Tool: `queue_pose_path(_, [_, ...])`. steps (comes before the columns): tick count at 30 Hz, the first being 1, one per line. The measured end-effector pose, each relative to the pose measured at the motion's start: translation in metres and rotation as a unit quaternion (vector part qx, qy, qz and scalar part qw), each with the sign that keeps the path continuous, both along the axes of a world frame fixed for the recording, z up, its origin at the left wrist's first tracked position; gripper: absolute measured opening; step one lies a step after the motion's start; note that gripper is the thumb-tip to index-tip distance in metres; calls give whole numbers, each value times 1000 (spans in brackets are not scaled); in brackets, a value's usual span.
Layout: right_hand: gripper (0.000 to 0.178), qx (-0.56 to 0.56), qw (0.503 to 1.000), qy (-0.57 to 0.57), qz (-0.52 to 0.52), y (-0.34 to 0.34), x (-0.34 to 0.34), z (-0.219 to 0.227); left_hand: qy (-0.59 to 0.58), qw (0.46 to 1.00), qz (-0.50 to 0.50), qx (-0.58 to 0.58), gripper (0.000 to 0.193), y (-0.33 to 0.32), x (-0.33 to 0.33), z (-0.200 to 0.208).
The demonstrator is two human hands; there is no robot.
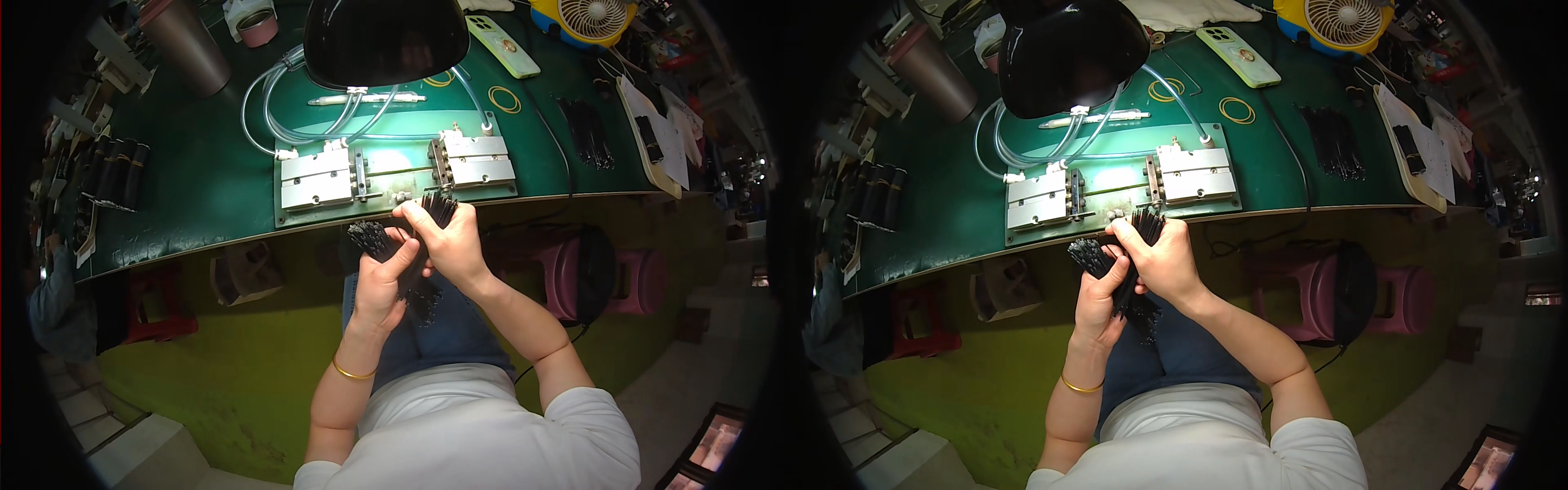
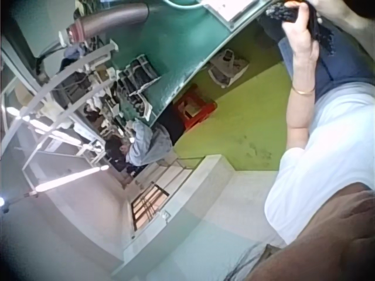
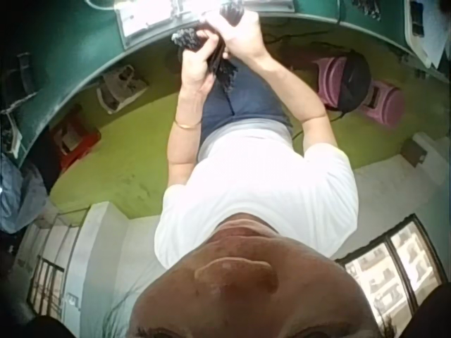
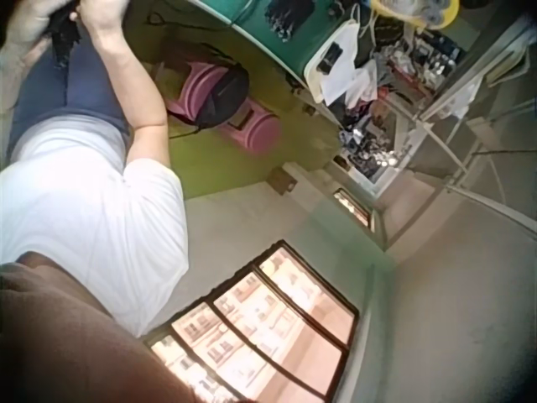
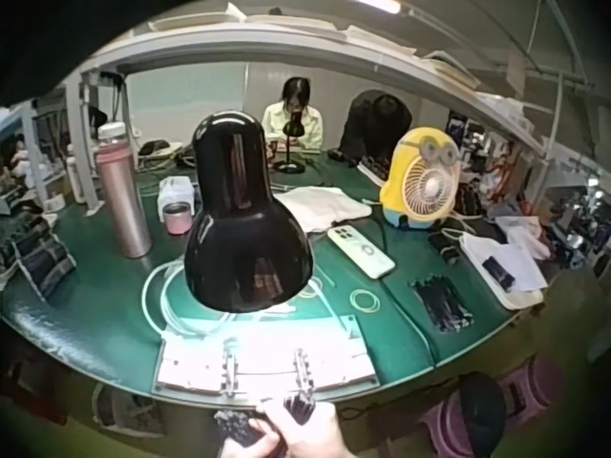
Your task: Assembling and inspecting small black electronic components at a factory workstation.
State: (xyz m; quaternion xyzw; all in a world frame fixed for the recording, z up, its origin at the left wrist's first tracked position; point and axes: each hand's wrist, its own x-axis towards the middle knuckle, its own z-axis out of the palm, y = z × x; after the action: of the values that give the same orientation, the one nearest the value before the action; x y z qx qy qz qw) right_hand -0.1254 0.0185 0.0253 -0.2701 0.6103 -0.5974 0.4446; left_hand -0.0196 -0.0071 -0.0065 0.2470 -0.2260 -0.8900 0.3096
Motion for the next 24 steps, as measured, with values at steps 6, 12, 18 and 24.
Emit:
queue_pose_path(6, [22, -11, 1000, 18, -6, -3, -2, -2, 7, 1000, 3, -3, 11, -1, -3, -2])
queue_pose_path(12, [21, 2, 1000, 5, -1, -3, -4, 2, 8, 1000, 4, -3, 11, -2, -3, -2])
queue_pose_path(18, [20, -17, 999, -33, -35, -6, -1, -4, 6, 1000, 0, -6, 12, -2, -5, 1])
queue_pose_path(24, [19, 14, 999, -14, 45, 1, -6, 6, 6, 1000, 1, 14, 13, -1, -5, 4])
